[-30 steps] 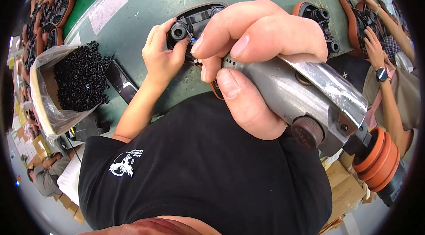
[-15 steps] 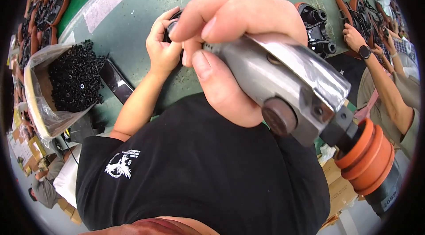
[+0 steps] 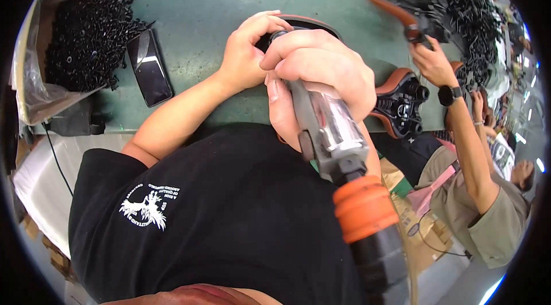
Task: Assembling bicycle seats by attaching components with an electric screwdriver.
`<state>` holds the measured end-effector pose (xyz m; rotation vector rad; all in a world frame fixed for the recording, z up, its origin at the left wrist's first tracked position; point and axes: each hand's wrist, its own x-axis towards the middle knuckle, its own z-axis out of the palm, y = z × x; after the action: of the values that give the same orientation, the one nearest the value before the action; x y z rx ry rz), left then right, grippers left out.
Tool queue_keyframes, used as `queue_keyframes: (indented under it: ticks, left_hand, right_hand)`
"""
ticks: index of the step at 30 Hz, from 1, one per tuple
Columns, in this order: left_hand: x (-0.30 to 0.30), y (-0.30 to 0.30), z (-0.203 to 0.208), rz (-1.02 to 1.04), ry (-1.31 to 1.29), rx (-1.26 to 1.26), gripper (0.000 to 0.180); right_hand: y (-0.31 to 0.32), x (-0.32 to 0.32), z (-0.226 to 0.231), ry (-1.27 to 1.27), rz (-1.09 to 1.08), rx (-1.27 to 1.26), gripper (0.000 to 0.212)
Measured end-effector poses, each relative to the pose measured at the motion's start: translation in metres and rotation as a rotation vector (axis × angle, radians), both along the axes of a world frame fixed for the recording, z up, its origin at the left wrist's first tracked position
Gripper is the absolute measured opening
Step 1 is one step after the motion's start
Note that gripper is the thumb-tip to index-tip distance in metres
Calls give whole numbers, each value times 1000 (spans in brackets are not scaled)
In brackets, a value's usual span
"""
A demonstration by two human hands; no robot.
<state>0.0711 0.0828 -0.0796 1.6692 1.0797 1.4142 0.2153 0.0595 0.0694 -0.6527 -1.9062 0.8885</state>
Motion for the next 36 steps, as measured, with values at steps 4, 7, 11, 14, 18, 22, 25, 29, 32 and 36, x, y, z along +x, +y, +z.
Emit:
queue_keyframes:
  ticks: [4,7,11,14,18,22,25,29,32,36]
  left_hand:
    - [-1,1,2,25,-15,-4,33]
    - [-1,3,3,60,-53,24,38]
    - [-4,-4,12,124,-26,19,37]
    - [-13,-21,9,-3,111,-53,40]
    - [-81,-26,49,-128,196,-76,39]
    - [-196,14,56,235,979,-53,25]
    - [-247,30,53,95,1120,-294,20]
    - [-250,66,57,-155,1125,-366,17]
    - [-248,76,60,-218,1181,-320,16]
    - [-230,78,62,-169,1166,-278,16]
  right_hand:
    - [13,-5,-2,-45,31,-9,20]
    - [30,-3,-14,-21,80,-64,18]
    - [30,-7,-15,-46,58,-35,23]
    - [9,2,7,-34,111,-33,31]
    - [-13,19,23,297,142,-6,33]
    - [-17,39,34,359,128,-5,31]
    - [-21,30,25,456,42,-69,30]
    - [-25,43,26,380,73,-62,32]
    - [-28,57,29,345,77,-66,34]
    - [-35,68,33,336,58,-20,34]
